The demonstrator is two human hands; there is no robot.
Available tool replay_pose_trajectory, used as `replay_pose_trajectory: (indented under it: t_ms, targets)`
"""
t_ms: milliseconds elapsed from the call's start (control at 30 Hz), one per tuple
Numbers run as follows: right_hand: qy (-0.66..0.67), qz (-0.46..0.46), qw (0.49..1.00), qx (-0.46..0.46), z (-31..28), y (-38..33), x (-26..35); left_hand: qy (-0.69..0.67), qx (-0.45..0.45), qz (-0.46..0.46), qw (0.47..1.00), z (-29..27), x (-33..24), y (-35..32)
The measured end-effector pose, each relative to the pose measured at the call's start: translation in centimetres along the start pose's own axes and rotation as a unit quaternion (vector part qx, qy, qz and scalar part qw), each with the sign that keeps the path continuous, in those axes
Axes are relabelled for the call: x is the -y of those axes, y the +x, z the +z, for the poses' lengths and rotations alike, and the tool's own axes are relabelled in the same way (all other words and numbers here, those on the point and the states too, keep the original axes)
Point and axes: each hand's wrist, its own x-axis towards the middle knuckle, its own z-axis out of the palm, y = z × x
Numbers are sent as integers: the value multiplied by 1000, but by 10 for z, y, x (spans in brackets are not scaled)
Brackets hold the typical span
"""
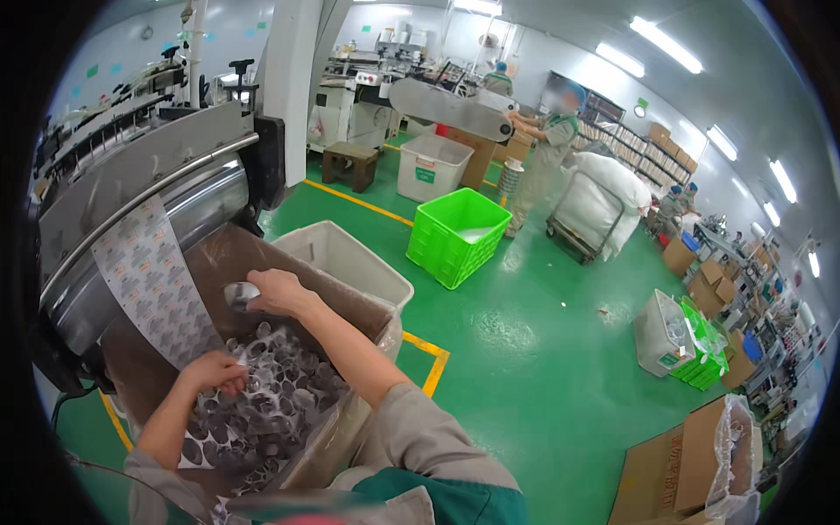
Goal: The person repeatedly picks up a metal bowl containing small grey discs and shakes it over a cardboard box to empty the contents. They then use their hands to pull apart a white plastic webbing sheet, separating the discs from the webbing and dropping them into the box. This process is repeated continuously throughout the video.
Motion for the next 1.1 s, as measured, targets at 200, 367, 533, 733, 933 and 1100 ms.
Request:
replay_pose_trajectory:
  t_ms: [200,367,533,733,933,1100]
  targets:
    - [7,-123,991,-54,30,-83,53,-181,-175,-32,967,-3,69,-82]
    - [14,-93,994,-54,90,-147,78,-458,-144,-27,877,35,36,-92]
    - [-95,-173,962,-191,88,-160,101,-354,-185,0,917,59,36,-90]
    - [-25,-185,975,-119,57,-188,127,-375,-143,43,915,61,48,-78]
    - [396,-209,853,-268,-152,-251,191,-289,-215,18,933,56,56,-103]
    - [241,-375,725,-525,-277,-386,231,-274,-214,-12,937,57,60,-81]
